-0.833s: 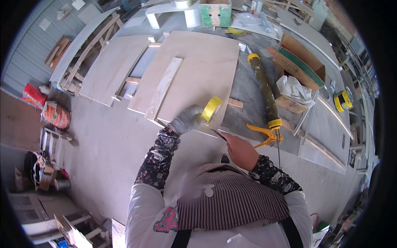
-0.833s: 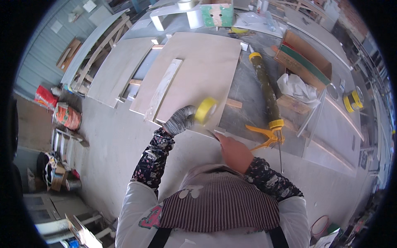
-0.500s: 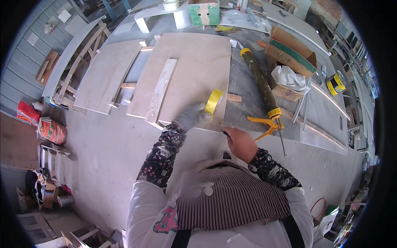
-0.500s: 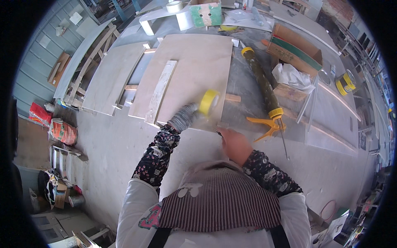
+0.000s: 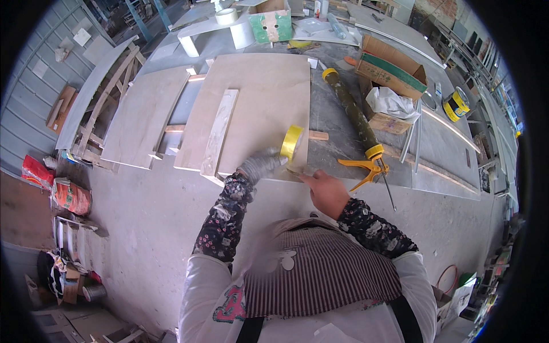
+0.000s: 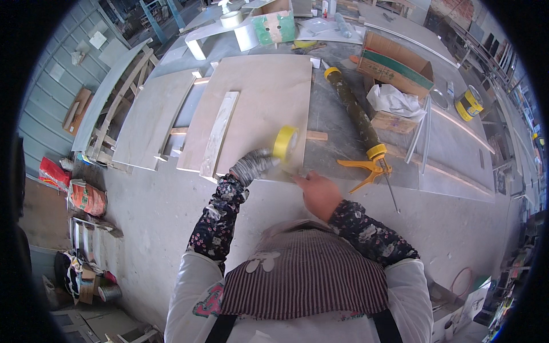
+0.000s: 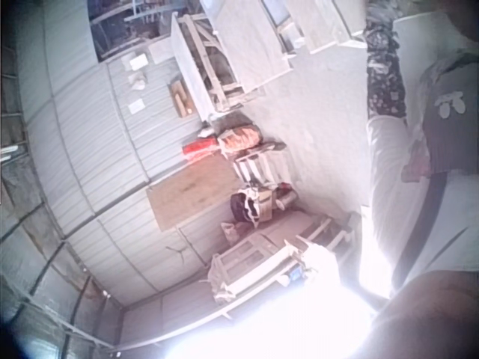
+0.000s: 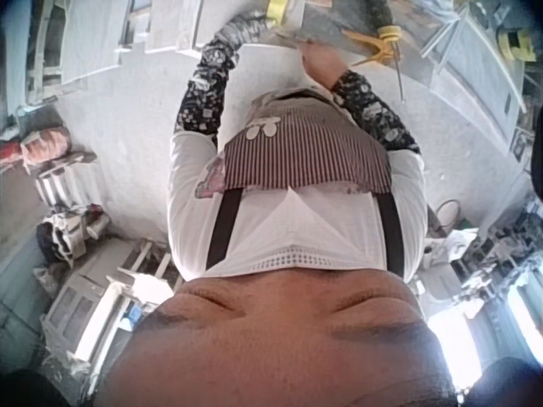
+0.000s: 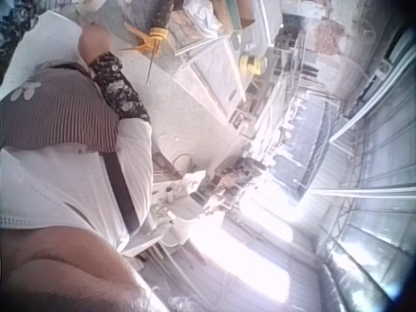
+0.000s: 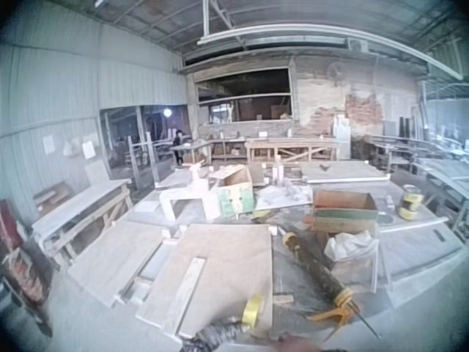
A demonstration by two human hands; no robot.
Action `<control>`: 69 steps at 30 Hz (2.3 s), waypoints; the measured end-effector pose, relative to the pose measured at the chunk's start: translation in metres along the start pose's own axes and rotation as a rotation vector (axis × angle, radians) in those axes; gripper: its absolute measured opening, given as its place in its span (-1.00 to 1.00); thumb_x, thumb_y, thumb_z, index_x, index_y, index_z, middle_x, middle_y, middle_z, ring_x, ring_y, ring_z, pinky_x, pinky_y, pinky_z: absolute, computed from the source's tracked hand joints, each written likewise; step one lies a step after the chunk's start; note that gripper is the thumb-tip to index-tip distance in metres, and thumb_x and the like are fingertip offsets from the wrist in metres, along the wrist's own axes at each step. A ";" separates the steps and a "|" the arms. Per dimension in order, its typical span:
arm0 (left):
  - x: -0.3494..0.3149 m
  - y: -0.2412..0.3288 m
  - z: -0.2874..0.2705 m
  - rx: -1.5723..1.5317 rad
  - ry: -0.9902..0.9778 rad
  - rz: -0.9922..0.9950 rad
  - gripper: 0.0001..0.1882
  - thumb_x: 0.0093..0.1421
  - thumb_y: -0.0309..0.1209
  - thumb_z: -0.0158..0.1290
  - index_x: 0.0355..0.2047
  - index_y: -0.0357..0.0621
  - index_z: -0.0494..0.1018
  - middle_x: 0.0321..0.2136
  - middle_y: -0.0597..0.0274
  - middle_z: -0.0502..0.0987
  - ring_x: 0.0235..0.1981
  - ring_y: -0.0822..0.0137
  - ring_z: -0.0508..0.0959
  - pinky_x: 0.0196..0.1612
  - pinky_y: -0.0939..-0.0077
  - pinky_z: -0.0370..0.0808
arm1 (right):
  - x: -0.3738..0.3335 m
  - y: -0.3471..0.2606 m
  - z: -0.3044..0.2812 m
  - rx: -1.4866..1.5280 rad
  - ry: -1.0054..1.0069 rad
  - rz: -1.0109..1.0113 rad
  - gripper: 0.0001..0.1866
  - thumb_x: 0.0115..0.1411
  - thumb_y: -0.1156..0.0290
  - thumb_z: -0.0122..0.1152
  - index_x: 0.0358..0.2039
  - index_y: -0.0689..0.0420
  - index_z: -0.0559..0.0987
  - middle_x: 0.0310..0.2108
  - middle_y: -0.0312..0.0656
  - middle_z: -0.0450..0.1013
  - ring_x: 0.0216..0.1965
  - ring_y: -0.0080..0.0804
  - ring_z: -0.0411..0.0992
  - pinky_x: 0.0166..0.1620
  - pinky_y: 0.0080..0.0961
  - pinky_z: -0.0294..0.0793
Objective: The person applies yellow tape to the edges of a wooden board and a wooden frame in a workshop. They use a utility knife to cut the tape and handle the board and frame pieces by hand.
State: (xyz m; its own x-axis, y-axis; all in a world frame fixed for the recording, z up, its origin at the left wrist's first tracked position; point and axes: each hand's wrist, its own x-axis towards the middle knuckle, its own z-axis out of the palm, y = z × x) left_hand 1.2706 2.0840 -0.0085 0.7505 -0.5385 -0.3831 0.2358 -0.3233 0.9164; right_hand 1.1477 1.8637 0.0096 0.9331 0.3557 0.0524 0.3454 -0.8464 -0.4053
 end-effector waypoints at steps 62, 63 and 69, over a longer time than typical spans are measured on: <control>0.061 -0.106 0.150 -0.478 1.364 0.045 -0.52 0.43 -0.11 -0.31 0.05 -0.17 0.42 -0.30 -0.22 0.55 -0.32 -0.13 0.57 -0.13 0.05 0.48 | 0.090 0.164 -0.029 -0.072 -0.064 -0.494 -0.63 0.16 0.40 0.19 -0.02 0.25 0.47 -0.02 0.08 0.41 0.04 0.07 0.35 0.13 -0.19 0.35; 0.065 -0.095 0.165 -0.312 1.557 0.033 -0.48 0.41 -0.04 -0.30 -0.09 -0.23 0.46 -0.38 -0.27 0.54 -0.29 -0.24 0.54 -0.17 0.01 0.46 | 0.094 0.167 -0.030 -0.085 -0.073 -0.520 -0.61 0.17 0.39 0.19 0.00 0.25 0.47 -0.02 0.08 0.41 0.05 0.07 0.35 0.13 -0.18 0.34; 0.054 -0.043 0.243 -0.272 1.484 -0.103 -0.50 0.37 0.00 -0.19 -0.24 -0.26 0.43 -0.52 -0.21 0.54 -0.37 -0.23 0.55 -0.29 -0.06 0.46 | 0.147 0.164 -0.030 -0.155 0.024 -0.630 -0.52 0.29 0.29 0.09 0.12 0.32 0.37 0.14 0.18 0.31 0.19 0.10 0.25 0.25 -0.18 0.22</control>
State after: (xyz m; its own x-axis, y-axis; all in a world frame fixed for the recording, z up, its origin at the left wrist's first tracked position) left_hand 1.1509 1.8801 -0.0969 0.6096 0.7808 -0.1367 0.3038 -0.0708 0.9501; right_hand 1.3446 1.7651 -0.0221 0.5486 0.7953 0.2580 0.8360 -0.5268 -0.1540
